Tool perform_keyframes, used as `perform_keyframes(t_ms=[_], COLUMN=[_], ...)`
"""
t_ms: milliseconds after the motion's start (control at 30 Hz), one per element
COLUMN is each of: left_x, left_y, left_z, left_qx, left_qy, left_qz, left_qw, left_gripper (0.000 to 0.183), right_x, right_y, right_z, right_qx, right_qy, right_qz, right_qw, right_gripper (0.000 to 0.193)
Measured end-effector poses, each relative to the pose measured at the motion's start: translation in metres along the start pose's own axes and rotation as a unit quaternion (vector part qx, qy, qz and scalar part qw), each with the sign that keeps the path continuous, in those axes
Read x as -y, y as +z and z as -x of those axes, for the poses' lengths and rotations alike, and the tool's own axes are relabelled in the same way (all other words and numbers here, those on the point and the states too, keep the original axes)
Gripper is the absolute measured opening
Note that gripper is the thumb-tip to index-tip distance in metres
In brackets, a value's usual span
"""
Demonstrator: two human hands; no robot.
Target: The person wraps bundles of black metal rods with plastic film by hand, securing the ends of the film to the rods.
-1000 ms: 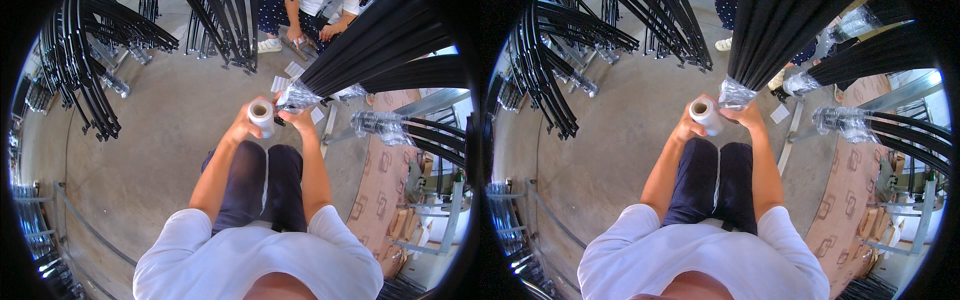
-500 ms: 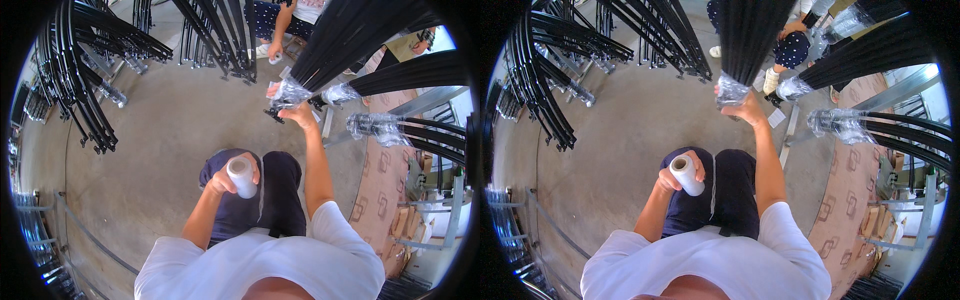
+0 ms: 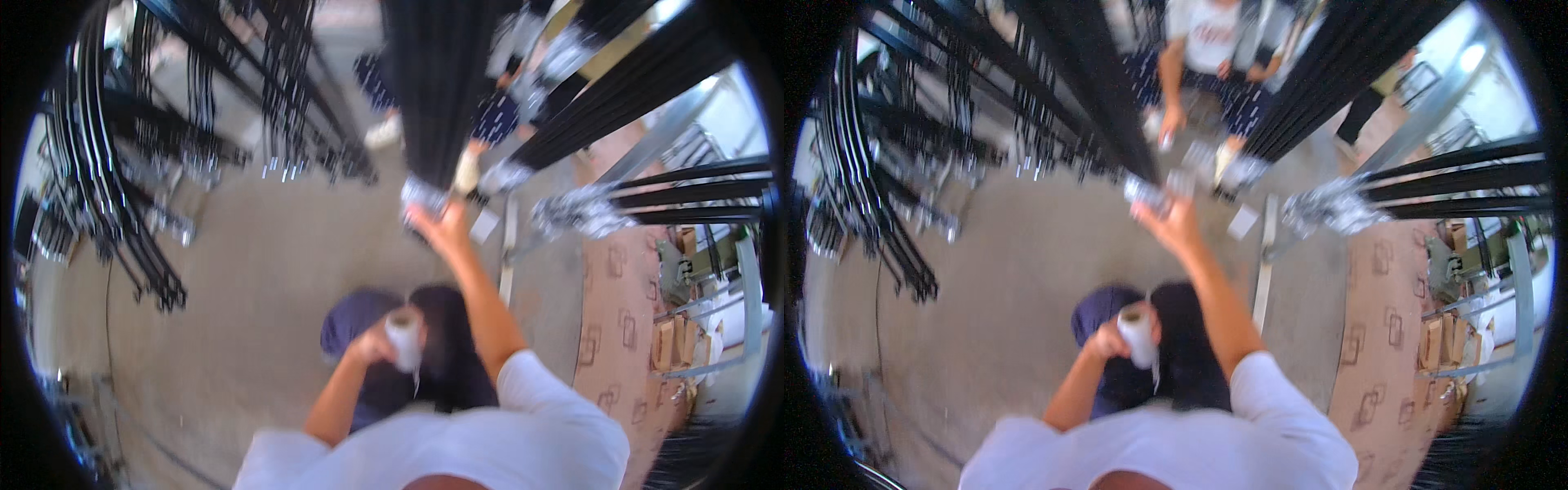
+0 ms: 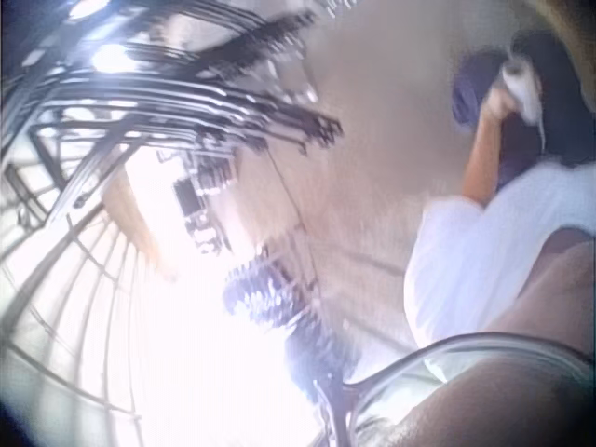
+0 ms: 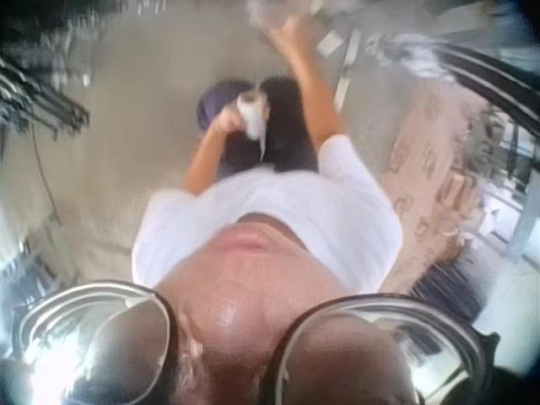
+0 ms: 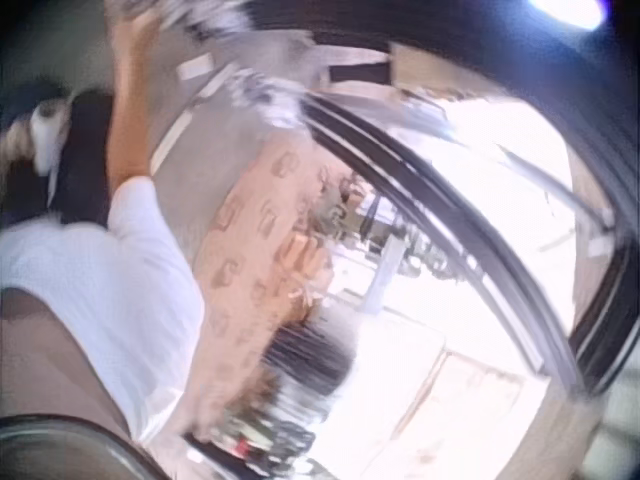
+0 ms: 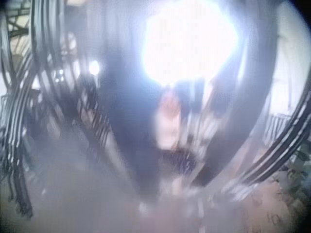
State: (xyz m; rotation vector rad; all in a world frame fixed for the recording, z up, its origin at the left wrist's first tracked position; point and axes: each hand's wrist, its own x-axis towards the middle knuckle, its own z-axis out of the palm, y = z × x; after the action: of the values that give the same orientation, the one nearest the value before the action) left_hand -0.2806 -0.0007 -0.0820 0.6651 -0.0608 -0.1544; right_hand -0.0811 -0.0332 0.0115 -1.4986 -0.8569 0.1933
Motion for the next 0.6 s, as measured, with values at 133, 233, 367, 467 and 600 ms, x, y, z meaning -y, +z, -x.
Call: perform_keyframes(t_ms=[133, 233, 367, 467, 600], left_x=[-0.005, -0.005, -0.01, -0.039, -0.104], left_y=[0.009, 0.008, 0.009, 0.006, 0.038], left_z=[0.0, -0.002, -0.003, -0.006, -0.036], left_qx=[0.006, -0.018, -0.053, -0.082, -0.165], left_qy=[0.014, 0.019, 0.097, 0.198, 0.32], left_qz=[-0.045, -0.039, -0.054, -0.057, -0.173], left_qw=[0.999, 0.999, 0.992, 0.975, 0.917], left_gripper=[0.068, 0.068, 0.068, 0.073, 0.103], right_x=[-0.001, 0.011, 0.022, 0.021, -0.015], right_y=[0.004, 0.006, 0.008, -0.002, -0.009], right_z=[-0.007, -0.011, -0.009, -0.013, -0.017], right_qx=[-0.031, -0.032, -0.014, 0.016, -0.061], right_qy=[-0.12, -0.167, -0.111, -0.104, -0.121], right_qz=[0.138, 0.097, 0.108, 0.035, 0.153], right_qw=[0.983, 0.981, 0.988, 0.994, 0.979], right_gripper=[0.04, 0.035, 0.034, 0.035, 0.05])
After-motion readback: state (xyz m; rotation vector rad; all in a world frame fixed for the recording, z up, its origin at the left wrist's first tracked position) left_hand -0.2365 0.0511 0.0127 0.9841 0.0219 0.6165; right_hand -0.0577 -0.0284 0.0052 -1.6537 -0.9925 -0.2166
